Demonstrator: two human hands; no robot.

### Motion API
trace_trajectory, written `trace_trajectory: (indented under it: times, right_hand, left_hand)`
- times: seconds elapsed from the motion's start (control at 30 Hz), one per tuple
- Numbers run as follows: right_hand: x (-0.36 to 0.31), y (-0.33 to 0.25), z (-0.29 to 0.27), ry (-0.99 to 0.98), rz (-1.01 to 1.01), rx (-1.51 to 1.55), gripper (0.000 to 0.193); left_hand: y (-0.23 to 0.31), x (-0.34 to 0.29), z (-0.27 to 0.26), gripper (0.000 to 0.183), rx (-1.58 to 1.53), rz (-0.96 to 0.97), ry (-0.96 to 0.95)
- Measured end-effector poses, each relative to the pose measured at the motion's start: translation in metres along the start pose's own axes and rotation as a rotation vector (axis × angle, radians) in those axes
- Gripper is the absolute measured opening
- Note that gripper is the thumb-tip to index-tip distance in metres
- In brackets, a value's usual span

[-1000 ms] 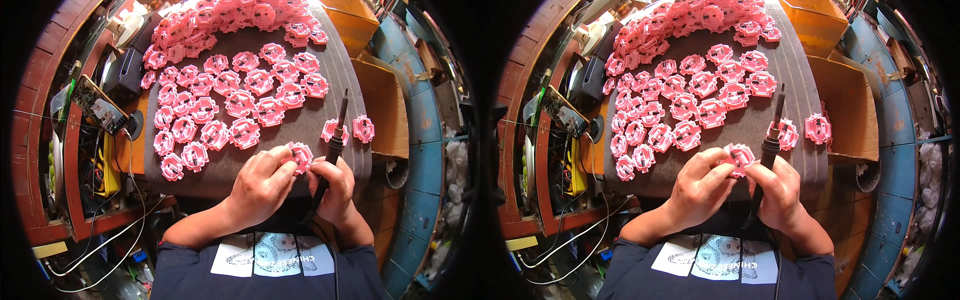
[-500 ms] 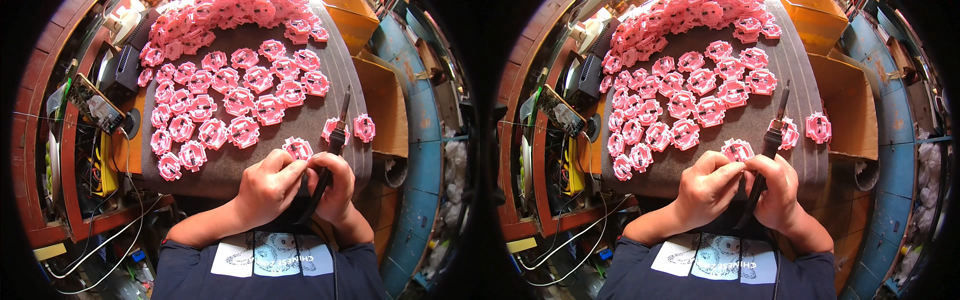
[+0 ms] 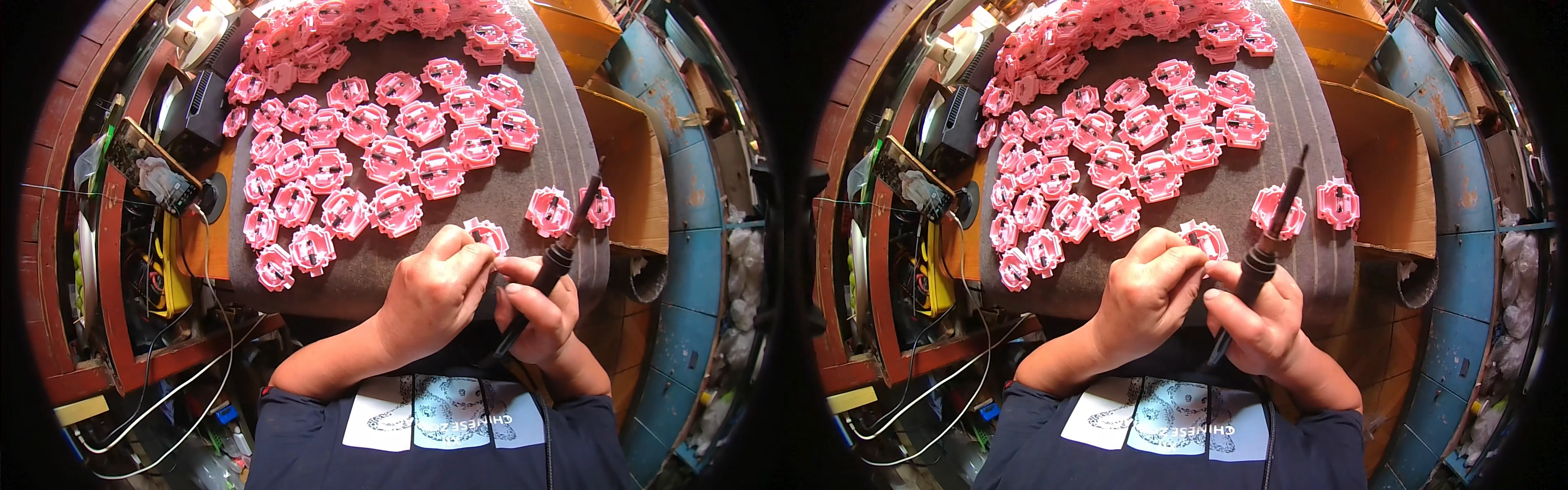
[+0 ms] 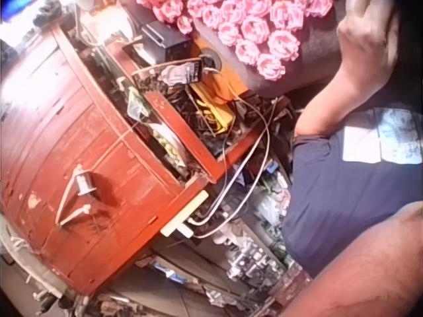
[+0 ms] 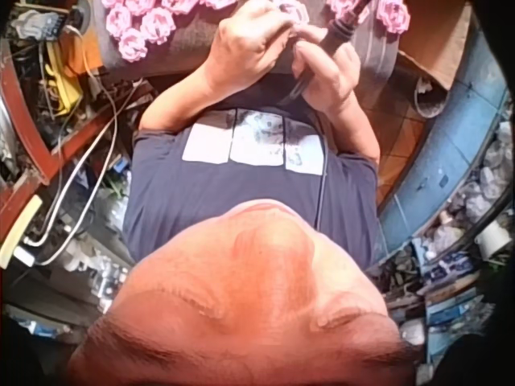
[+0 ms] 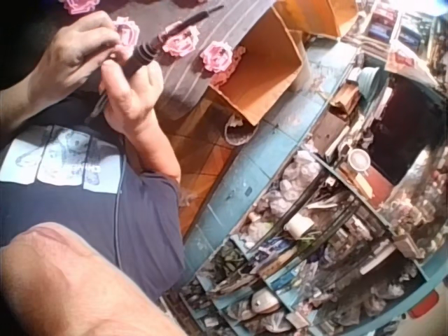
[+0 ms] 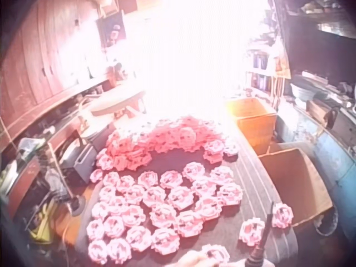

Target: The person uses a soldering iron to attach small components to pink plastic housings on a workbench. They pick up each housing, apply solder to the contacts, and place the finished units back on the table. A second person is visible in the background handling similar items.

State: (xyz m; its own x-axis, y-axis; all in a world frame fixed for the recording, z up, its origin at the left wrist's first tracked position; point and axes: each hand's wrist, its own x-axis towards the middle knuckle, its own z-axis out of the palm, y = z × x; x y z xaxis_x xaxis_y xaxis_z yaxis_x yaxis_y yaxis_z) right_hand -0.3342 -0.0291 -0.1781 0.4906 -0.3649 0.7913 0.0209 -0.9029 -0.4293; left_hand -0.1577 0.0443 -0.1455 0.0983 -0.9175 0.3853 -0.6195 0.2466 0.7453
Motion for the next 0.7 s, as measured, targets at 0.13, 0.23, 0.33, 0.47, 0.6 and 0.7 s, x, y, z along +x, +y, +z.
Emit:
trace_trajectory:
  times: [0.13, 0.23, 0.33, 0.47, 0.6, 0.7]
  right_hand:
    - [0.003, 0.001, 0.002, 0.0, 0.027, -0.022, 0.056]
    - [0.005, 0.0, 0.003, -0.005, 0.065, -0.015, 0.055]
    - [0.007, 0.001, 0.002, -0.037, 0.09, -0.011, 0.051]
    - [0.008, -0.002, -0.003, -0.027, 0.105, 0.024, 0.041]
    - [-0.013, 0.005, -0.023, 0.014, 0.067, 0.136, 0.044]
    - [-0.019, 0.012, -0.03, 0.109, 0.018, -0.013, 0.068]
  left_hand:
    - [-0.001, -0.001, 0.003, 0.015, 0.008, -0.007, 0.03]
    - [-0.001, -0.002, 0.004, 0.016, 0.011, -0.02, 0.037]
    - [-0.001, -0.003, 0.004, 0.019, 0.012, -0.009, 0.05]
    - [0.0, -0.002, 0.003, 0.02, 0.006, 0.005, 0.041]
    - [0.0, -0.002, 0.001, 0.019, 0.008, 0.002, 0.028]
    - [0.0, 0.0, 0.003, 0.019, 0.005, 0.012, 0.026]
